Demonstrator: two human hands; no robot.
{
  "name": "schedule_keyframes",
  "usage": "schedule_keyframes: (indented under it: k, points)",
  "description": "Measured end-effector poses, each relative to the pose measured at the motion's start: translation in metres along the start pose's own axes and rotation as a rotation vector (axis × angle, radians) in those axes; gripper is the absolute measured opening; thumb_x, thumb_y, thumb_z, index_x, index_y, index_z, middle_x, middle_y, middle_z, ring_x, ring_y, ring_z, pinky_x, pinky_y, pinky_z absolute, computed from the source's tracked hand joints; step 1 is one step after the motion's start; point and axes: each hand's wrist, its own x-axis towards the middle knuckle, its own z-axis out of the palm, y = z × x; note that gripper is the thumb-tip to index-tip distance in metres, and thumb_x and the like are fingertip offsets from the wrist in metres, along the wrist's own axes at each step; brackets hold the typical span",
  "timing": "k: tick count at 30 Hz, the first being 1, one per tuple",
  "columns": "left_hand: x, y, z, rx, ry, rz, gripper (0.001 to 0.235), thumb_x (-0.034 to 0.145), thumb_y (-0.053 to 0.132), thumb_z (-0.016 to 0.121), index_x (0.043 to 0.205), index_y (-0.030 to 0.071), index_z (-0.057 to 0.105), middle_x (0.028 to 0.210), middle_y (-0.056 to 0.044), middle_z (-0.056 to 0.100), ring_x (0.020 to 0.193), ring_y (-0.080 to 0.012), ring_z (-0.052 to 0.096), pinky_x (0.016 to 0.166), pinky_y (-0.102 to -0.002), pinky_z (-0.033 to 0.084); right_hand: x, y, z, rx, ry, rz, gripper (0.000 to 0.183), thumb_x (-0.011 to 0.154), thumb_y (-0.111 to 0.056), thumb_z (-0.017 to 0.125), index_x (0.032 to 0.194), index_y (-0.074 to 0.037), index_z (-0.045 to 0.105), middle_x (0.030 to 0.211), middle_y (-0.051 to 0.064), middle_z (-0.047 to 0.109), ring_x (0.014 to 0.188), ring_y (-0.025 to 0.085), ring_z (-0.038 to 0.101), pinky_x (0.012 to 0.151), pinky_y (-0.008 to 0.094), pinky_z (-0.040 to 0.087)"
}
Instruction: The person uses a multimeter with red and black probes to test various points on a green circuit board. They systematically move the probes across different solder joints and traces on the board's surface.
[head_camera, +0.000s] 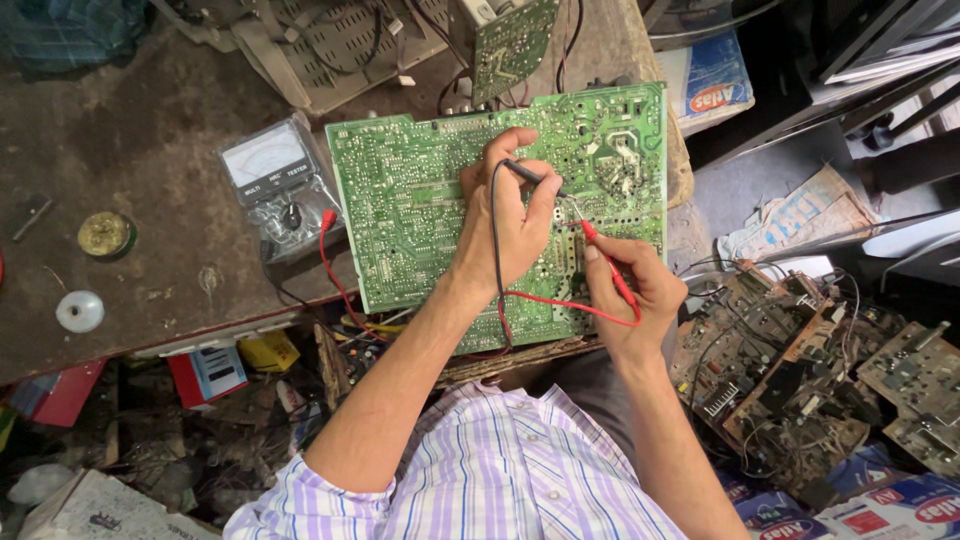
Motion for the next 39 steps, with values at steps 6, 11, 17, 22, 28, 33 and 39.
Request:
schedule_keyframes:
  k: [6,11,17,22,28,33,39]
  points:
    - [0.0,0.001,0.0,0.001,-0.003,-0.01,0.024,0.099,0.011,0.069,0.117,0.003,0.054,0.113,-0.006,0.07,0.102,-0.0258,0.071,0.107,-0.049,0.035,0.006,-0.004,0.001,-0.069,-0.016,-0.068,0.011,0.097,0.0,0.076,0.108,0.0,0.075,0.092,0.005,0.074,0.075,0.004,0.06,0.068,0.019,0.047]
    - [0.001,0.0,0.001,0.023,0.008,0.023,0.021,0.099,0.011,0.069,0.112,0.005,0.054,0.116,-0.007,0.069,0.102,-0.0257,0.071,0.106,-0.048,0.035,0.01,-0.007,0.0,-0.108,-0.05,-0.083,0.012,0.095,-0.001,0.077,0.107,0.0,0.075,0.093,0.007,0.074,0.077,0.007,0.064,0.07,0.021,0.05]
    - [0.001,0.0,0.0,-0.006,-0.007,-0.019,0.021,0.097,0.011,0.069,0.112,0.004,0.056,0.116,-0.007,0.069,0.1,-0.0265,0.071,0.104,-0.049,0.036,0.011,-0.009,-0.003,-0.11,-0.086,-0.097,0.013,0.094,-0.001,0.077,0.107,0.0,0.075,0.096,0.009,0.075,0.081,0.01,0.068,0.074,0.023,0.052]
    - [0.0,-0.002,0.003,0.001,0.032,0.022,0.018,0.097,0.011,0.07,0.107,0.005,0.057,0.124,-0.01,0.066,0.106,-0.0307,0.069,0.102,-0.049,0.038,0.009,-0.004,-0.004,-0.134,-0.084,-0.096,0.013,0.094,-0.001,0.078,0.107,0.0,0.076,0.095,0.009,0.075,0.081,0.01,0.067,0.073,0.023,0.052]
    - [-0.001,-0.003,0.004,0.033,0.061,0.027,0.018,0.096,0.014,0.07,0.107,0.006,0.058,0.122,-0.009,0.068,0.103,-0.0326,0.069,0.1,-0.049,0.039,0.009,0.002,-0.004,-0.129,-0.103,-0.125,0.012,0.098,-0.002,0.078,0.109,0.0,0.075,0.1,0.01,0.075,0.085,0.01,0.068,0.079,0.024,0.053]
    - [-0.001,-0.003,0.004,0.008,0.018,0.014,0.022,0.097,0.013,0.067,0.113,0.005,0.054,0.113,-0.006,0.07,0.1,-0.0299,0.071,0.101,-0.05,0.039,0.008,0.003,-0.005,-0.151,-0.106,-0.159,0.011,0.1,-0.003,0.078,0.111,-0.001,0.075,0.102,0.01,0.075,0.09,0.011,0.07,0.084,0.024,0.054]
    - [-0.001,-0.003,0.002,-0.006,0.004,0.015,0.024,0.098,0.013,0.065,0.116,0.004,0.051,0.113,-0.006,0.07,0.101,-0.0288,0.071,0.104,-0.049,0.037,0.008,0.002,-0.006,-0.151,-0.114,-0.138,0.011,0.098,-0.003,0.078,0.109,-0.001,0.075,0.1,0.01,0.075,0.088,0.011,0.069,0.081,0.024,0.054]
